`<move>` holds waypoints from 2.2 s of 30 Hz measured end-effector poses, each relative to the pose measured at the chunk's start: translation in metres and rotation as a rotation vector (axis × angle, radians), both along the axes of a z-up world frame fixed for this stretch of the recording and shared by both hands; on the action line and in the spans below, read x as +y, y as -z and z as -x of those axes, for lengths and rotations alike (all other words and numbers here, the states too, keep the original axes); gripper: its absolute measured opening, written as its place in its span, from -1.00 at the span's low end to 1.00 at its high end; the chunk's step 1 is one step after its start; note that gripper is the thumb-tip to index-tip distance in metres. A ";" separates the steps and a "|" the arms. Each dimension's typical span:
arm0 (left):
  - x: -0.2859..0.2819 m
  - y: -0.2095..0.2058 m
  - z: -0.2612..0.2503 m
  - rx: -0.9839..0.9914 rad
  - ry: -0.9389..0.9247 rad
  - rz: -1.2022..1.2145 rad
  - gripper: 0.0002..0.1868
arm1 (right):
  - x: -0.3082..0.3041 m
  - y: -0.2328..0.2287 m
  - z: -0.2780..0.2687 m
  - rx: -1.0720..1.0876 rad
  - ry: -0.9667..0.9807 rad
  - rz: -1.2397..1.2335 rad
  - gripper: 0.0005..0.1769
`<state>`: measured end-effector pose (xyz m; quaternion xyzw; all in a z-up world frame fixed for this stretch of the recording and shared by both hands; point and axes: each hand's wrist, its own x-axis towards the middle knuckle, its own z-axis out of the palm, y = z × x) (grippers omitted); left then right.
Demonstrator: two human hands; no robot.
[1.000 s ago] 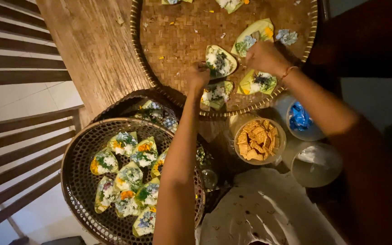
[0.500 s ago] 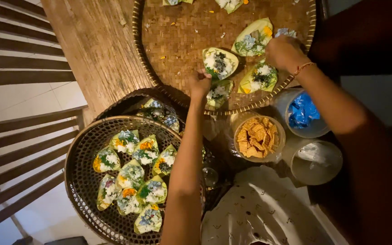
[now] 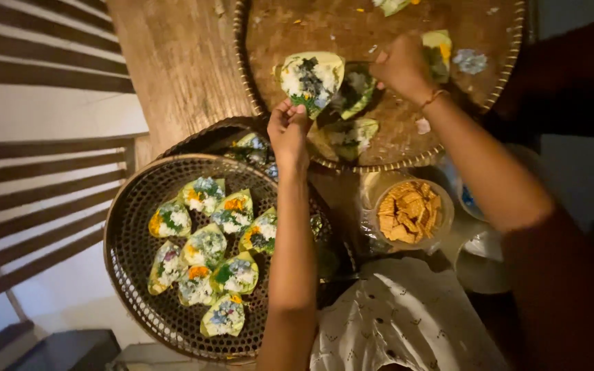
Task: The recorder is sorting and arranging small traditional Thai or Southeast Asian floral/leaf offerings from one tray to another.
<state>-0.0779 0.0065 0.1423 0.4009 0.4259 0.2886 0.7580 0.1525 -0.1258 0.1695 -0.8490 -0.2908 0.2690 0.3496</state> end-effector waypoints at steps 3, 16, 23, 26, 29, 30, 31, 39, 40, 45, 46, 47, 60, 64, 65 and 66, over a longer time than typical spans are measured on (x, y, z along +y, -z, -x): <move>0.003 0.015 0.009 -0.050 -0.096 -0.027 -0.73 | 0.032 0.092 0.009 -0.178 0.005 0.044 -0.96; -0.044 -0.009 0.038 0.078 -0.204 -0.154 -0.64 | 0.038 0.099 0.064 0.313 -0.055 -0.295 -0.76; -0.070 -0.033 0.052 0.030 -0.140 -0.101 -0.62 | 0.006 -0.034 0.096 0.697 0.128 -0.299 -0.66; -0.079 -0.025 0.054 0.003 -0.147 -0.109 -0.62 | -0.016 -0.078 0.108 0.808 0.185 -0.317 -0.65; -0.083 -0.033 0.060 -0.022 -0.113 -0.076 -0.63 | -0.035 -0.088 0.108 0.834 0.092 -0.424 -0.67; -0.085 -0.037 0.060 -0.010 -0.079 -0.049 -0.63 | -0.044 -0.091 0.105 0.778 0.050 -0.438 -0.66; -0.087 -0.035 0.060 -0.024 -0.056 -0.052 -0.63 | -0.044 -0.097 0.106 0.760 0.067 -0.450 -0.66; -0.099 -0.033 0.056 0.031 0.002 -0.101 -0.65 | -0.062 -0.106 0.096 0.506 -0.050 -0.375 -0.57; -0.101 -0.034 0.056 0.027 0.017 -0.103 -0.65 | -0.064 -0.112 0.097 0.500 -0.037 -0.381 -0.57; -0.105 -0.045 0.062 -0.033 -0.001 -0.038 -0.63 | -0.072 -0.120 0.103 0.501 -0.047 -0.371 -0.60; -0.105 -0.050 0.063 -0.034 0.000 -0.042 -0.63 | -0.073 -0.121 0.104 0.500 -0.046 -0.375 -0.60; -0.105 -0.055 0.065 -0.023 0.008 -0.060 -0.63 | -0.074 -0.122 0.105 0.494 -0.052 -0.373 -0.60; -0.113 -0.119 0.098 -0.021 0.031 0.085 -0.61 | -0.087 -0.142 0.142 0.487 0.002 -0.382 -0.61; -0.112 -0.090 0.090 -0.025 0.046 0.093 -0.60 | -0.084 -0.111 0.127 0.550 0.033 -0.427 -0.61; -0.110 -0.078 0.086 -0.034 0.047 0.041 -0.58 | -0.081 -0.107 0.121 0.565 0.065 -0.409 -0.62; -0.108 -0.065 0.083 -0.040 0.050 -0.011 -0.57 | -0.079 -0.102 0.116 0.582 0.098 -0.391 -0.63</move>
